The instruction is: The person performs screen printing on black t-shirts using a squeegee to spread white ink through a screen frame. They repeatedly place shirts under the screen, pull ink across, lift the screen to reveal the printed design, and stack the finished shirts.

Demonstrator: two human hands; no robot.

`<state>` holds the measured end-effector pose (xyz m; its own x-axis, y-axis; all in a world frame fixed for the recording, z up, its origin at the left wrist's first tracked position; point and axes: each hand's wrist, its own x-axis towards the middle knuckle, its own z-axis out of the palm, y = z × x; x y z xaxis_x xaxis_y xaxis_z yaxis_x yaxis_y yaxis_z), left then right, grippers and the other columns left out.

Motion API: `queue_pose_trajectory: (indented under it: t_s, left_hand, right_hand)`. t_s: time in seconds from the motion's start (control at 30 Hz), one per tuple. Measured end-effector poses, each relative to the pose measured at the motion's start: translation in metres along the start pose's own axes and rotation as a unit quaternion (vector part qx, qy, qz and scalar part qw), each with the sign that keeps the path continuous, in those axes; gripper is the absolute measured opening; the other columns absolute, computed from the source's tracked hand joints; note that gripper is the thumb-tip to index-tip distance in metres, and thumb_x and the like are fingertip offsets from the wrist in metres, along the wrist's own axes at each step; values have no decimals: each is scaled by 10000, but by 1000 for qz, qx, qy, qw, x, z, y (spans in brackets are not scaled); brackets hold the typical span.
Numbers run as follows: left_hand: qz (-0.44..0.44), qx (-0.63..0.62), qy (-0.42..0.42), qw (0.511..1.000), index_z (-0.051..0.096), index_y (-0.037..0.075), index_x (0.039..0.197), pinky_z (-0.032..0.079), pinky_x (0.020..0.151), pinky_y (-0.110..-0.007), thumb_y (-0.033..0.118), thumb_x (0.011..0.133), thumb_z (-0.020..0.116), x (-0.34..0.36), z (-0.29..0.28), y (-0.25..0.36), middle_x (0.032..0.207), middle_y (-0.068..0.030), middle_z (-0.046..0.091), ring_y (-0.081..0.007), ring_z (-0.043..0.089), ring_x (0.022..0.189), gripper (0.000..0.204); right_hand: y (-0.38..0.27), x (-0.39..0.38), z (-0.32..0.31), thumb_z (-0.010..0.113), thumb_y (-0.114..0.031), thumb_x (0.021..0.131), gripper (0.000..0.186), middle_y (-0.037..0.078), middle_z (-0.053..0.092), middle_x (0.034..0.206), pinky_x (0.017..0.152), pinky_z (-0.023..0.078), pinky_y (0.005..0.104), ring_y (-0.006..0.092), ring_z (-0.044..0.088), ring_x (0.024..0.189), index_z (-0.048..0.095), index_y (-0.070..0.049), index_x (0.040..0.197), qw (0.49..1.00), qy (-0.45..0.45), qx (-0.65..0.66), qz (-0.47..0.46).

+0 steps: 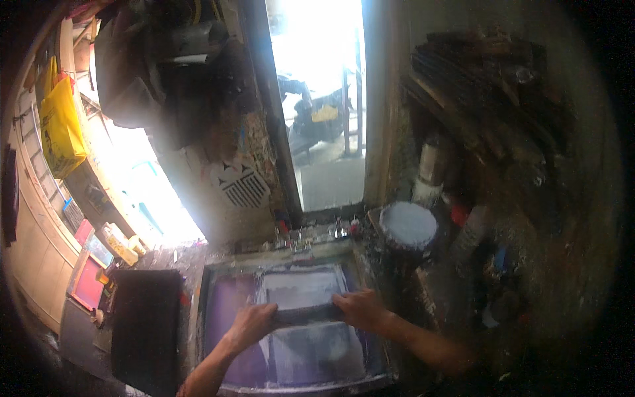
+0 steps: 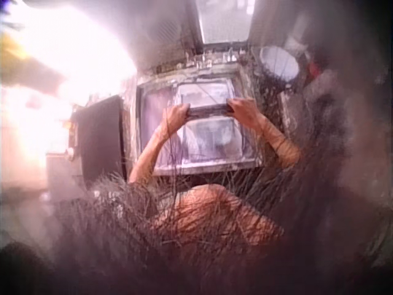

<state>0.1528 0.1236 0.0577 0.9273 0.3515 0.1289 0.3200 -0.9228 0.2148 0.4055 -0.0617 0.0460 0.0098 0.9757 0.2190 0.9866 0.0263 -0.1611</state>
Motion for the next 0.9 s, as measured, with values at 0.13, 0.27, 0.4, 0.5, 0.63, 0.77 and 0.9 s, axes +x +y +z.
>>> queue_pose_trajectory:
  t_s: [0.13,0.27,0.4,0.5,0.63,0.77,0.9]
  left_hand:
    - [-13,-12,155,988,571,24,968,540,682,-507,403,855,750,86,-13,-55,850,-212,684,-425,681,776,434]
    - [-65,-1,107,992,565,-4,960,535,718,-497,447,782,808,98,3,-71,891,-241,687,-428,680,853,543]
    - [-60,-37,132,989,561,-9,935,539,660,-471,434,790,805,49,19,-36,846,-217,670,-405,680,796,526]
    - [-82,-19,104,991,519,32,799,509,580,-441,382,785,821,-13,21,18,728,-137,605,-316,639,647,462]
    - [10,67,93,993,511,103,796,487,557,-334,287,771,750,-91,25,72,685,-53,528,-211,605,633,303]
    - [-49,-96,15,994,517,63,774,490,576,-454,315,788,781,-79,26,54,688,-137,588,-339,639,662,366]
    - [-80,-25,-6,996,594,31,887,509,648,-492,322,797,789,41,7,-22,777,-231,658,-422,671,750,362]
  right_hand:
    - [39,97,19,664,-149,858,177,156,664,838,729,550,516,400,688,831,555,-50,956,991,104,66,49]
    - [62,129,34,712,-252,864,273,179,674,864,723,545,482,387,686,855,551,-42,933,996,69,56,12]
    - [41,79,31,757,-340,842,349,145,666,833,621,541,453,352,692,759,558,-60,902,998,41,55,-12]
    - [-7,11,15,748,-264,813,268,114,612,756,523,527,421,310,679,659,564,-78,868,998,40,42,-9]
    - [-59,-82,1,726,-187,766,187,93,548,697,491,521,399,290,664,617,588,-94,852,997,7,82,-15]
    - [-31,-67,12,747,-219,787,201,133,618,725,564,533,441,341,670,654,613,-87,857,989,-39,144,-24]
    - [24,48,23,793,-347,794,342,162,660,751,636,541,465,374,684,719,607,-74,883,994,60,91,-14]
